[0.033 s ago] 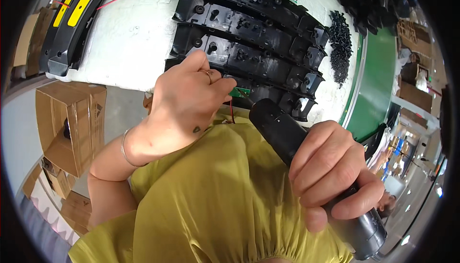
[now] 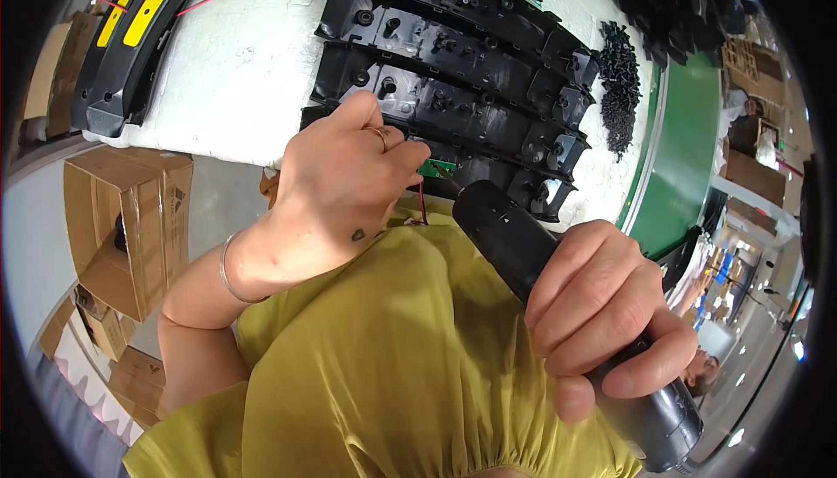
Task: Assembling plastic housings with circuit boards and wires using an electric screwdriver in a factory setting.
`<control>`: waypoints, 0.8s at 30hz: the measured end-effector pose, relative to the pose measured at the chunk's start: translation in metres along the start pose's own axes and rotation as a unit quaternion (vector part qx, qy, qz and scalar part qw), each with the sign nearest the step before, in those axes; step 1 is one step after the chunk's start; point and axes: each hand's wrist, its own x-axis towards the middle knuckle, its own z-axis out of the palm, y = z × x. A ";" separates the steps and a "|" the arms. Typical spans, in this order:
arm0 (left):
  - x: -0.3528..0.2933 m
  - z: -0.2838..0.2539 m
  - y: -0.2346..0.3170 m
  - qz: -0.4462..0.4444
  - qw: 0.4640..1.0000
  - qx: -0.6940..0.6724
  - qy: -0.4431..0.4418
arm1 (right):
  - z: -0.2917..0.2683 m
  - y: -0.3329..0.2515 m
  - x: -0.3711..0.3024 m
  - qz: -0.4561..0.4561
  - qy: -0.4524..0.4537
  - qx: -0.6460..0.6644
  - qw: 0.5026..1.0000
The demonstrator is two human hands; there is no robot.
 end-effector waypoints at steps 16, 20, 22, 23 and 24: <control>0.003 0.010 -0.006 0.015 0.998 -0.050 0.019 | 0.009 0.000 0.014 0.093 -0.019 -0.040 0.995; 0.003 0.008 -0.007 0.004 0.998 -0.066 0.007 | 0.013 -0.001 0.020 0.129 -0.021 -0.054 0.990; 0.003 0.008 -0.007 0.010 0.997 -0.081 0.005 | 0.012 -0.001 0.023 0.149 -0.040 -0.064 0.986; 0.003 0.008 -0.007 0.008 0.997 -0.081 0.006 | 0.012 0.000 0.024 0.150 -0.042 -0.063 0.986; 0.003 0.008 -0.008 0.005 0.996 -0.085 0.004 | 0.012 0.001 0.024 0.152 -0.046 -0.065 0.985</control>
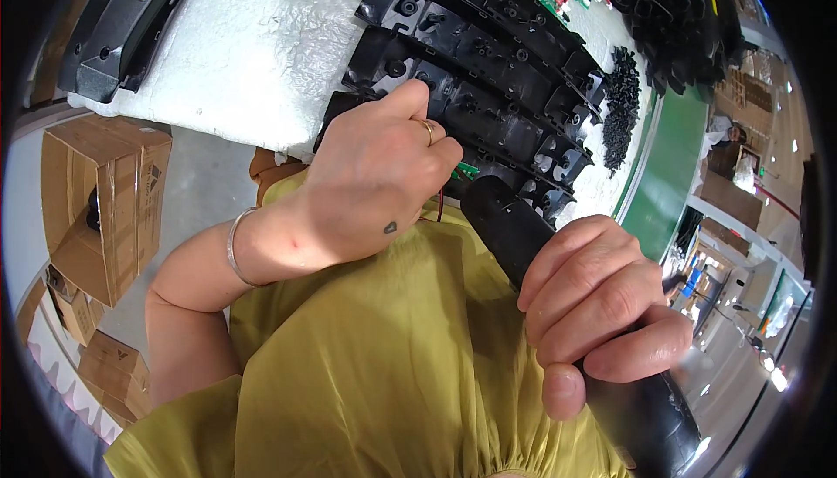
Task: Assembling plastic housings with circuit boards and wires using an electric screwdriver in a factory setting.
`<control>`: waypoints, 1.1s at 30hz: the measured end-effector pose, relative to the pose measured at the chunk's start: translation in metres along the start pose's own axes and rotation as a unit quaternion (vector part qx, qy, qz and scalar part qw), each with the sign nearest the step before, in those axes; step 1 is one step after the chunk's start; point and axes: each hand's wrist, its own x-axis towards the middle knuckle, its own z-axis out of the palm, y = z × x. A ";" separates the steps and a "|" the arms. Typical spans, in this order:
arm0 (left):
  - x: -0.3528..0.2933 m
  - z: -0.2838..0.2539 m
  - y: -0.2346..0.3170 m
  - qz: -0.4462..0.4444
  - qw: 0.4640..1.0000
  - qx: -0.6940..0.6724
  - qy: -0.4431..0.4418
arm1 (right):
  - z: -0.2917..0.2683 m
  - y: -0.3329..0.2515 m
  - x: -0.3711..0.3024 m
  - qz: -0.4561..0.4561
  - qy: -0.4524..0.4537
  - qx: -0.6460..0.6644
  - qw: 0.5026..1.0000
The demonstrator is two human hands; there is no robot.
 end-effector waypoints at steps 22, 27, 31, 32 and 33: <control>-0.004 -0.001 -0.005 0.070 0.992 -0.054 0.093 | 0.003 -0.005 -0.002 -0.140 0.156 0.074 0.975; -0.001 0.009 -0.009 0.143 0.976 -0.050 0.156 | 0.004 -0.004 -0.003 -0.154 0.157 0.082 0.972; -0.001 0.001 -0.003 0.190 0.972 -0.034 0.136 | 0.012 -0.006 -0.004 -0.161 0.221 0.083 0.958; -0.002 -0.002 -0.003 0.191 0.972 -0.036 0.135 | 0.013 -0.008 -0.004 -0.149 0.235 0.074 0.958; -0.003 -0.006 -0.003 0.196 0.974 -0.026 0.111 | 0.013 -0.010 -0.004 -0.136 0.248 0.065 0.957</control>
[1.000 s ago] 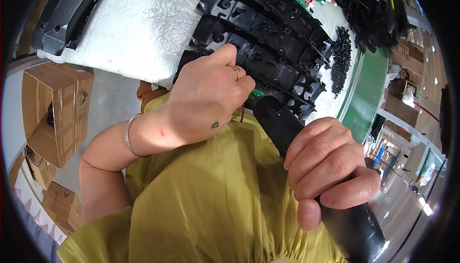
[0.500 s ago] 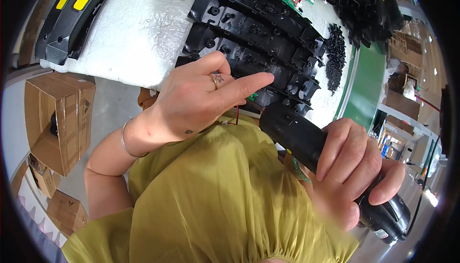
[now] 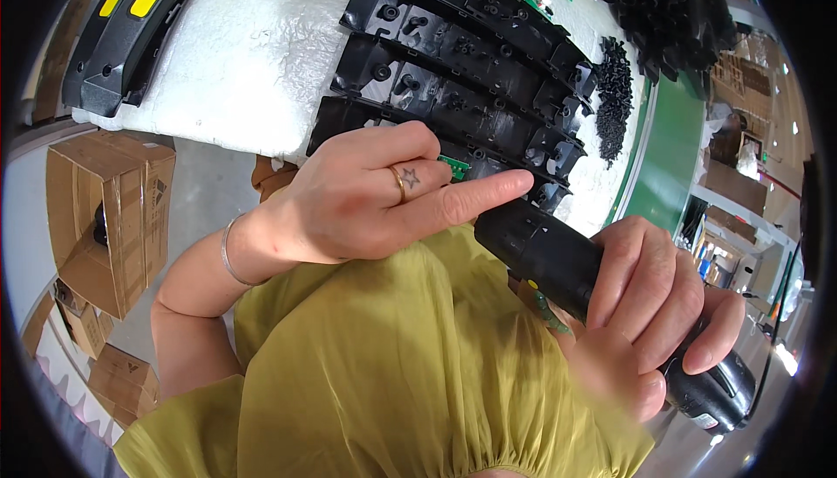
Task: Assembling plastic housings with circuit boards and wires using an electric screwdriver in a factory setting.
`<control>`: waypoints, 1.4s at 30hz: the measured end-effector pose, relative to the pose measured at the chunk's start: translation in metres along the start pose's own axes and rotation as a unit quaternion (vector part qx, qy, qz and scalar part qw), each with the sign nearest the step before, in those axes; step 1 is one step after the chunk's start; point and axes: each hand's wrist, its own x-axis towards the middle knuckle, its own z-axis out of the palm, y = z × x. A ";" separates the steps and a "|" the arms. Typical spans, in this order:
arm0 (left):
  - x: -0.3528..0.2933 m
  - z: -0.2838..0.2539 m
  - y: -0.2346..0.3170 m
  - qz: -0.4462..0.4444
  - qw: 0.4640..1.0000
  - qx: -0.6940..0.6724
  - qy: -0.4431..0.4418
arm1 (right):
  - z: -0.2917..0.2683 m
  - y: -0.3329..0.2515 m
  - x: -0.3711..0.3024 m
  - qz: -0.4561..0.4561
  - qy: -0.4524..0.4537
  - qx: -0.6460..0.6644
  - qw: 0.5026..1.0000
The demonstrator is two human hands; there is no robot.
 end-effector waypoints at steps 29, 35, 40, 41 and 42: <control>-0.007 0.003 -0.009 -0.143 0.987 -0.011 -0.076 | -0.007 0.010 0.001 0.135 -0.227 -0.054 0.963; -0.001 0.005 -0.011 -0.128 0.989 -0.010 -0.080 | -0.006 0.009 0.004 0.125 -0.236 -0.054 0.962; 0.004 0.000 -0.009 -0.138 0.985 0.027 -0.098 | 0.006 0.025 -0.018 -0.004 -0.058 -0.034 0.998; 0.005 0.000 -0.009 -0.142 0.983 0.035 -0.108 | 0.007 0.026 -0.020 -0.015 -0.029 -0.028 0.999; 0.010 -0.002 -0.007 -0.143 0.982 0.040 -0.115 | -0.001 0.018 -0.013 0.012 -0.062 -0.014 0.998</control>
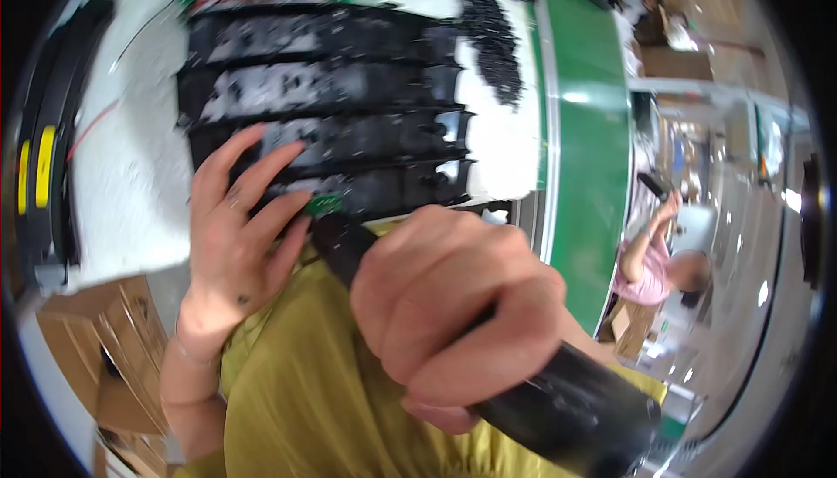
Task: Assembling plastic housings with circuit boards and wires using an electric screwdriver in a factory setting.
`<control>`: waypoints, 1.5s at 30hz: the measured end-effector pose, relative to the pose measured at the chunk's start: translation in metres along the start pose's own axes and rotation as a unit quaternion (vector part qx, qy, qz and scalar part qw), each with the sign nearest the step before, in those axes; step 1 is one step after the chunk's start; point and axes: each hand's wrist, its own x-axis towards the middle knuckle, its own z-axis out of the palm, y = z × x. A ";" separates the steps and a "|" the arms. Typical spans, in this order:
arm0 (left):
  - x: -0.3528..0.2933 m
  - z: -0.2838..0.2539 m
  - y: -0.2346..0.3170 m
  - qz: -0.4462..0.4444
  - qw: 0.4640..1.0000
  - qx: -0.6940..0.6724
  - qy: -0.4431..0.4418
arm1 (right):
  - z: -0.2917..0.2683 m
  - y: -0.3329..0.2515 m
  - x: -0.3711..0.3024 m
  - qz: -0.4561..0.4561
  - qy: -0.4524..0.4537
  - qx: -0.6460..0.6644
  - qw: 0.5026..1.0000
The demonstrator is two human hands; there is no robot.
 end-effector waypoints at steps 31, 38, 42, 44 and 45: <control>0.127 0.012 0.035 0.157 0.985 -0.058 -0.045 | -0.171 -0.079 -0.043 -0.125 0.340 -0.279 0.889; 0.212 0.135 0.057 0.293 0.945 -0.112 -0.092 | -0.150 -0.085 -0.035 -0.165 0.303 -0.267 0.900; 0.219 0.146 0.049 0.315 0.936 -0.133 -0.087 | -0.149 -0.092 -0.036 -0.142 0.293 -0.280 0.903; 0.219 0.141 0.045 0.302 0.935 -0.167 -0.075 | -0.152 -0.096 -0.037 -0.185 0.304 -0.217 0.909; 0.217 0.136 0.045 0.212 0.947 -0.215 -0.107 | -0.152 -0.098 -0.036 -0.186 0.299 -0.233 0.906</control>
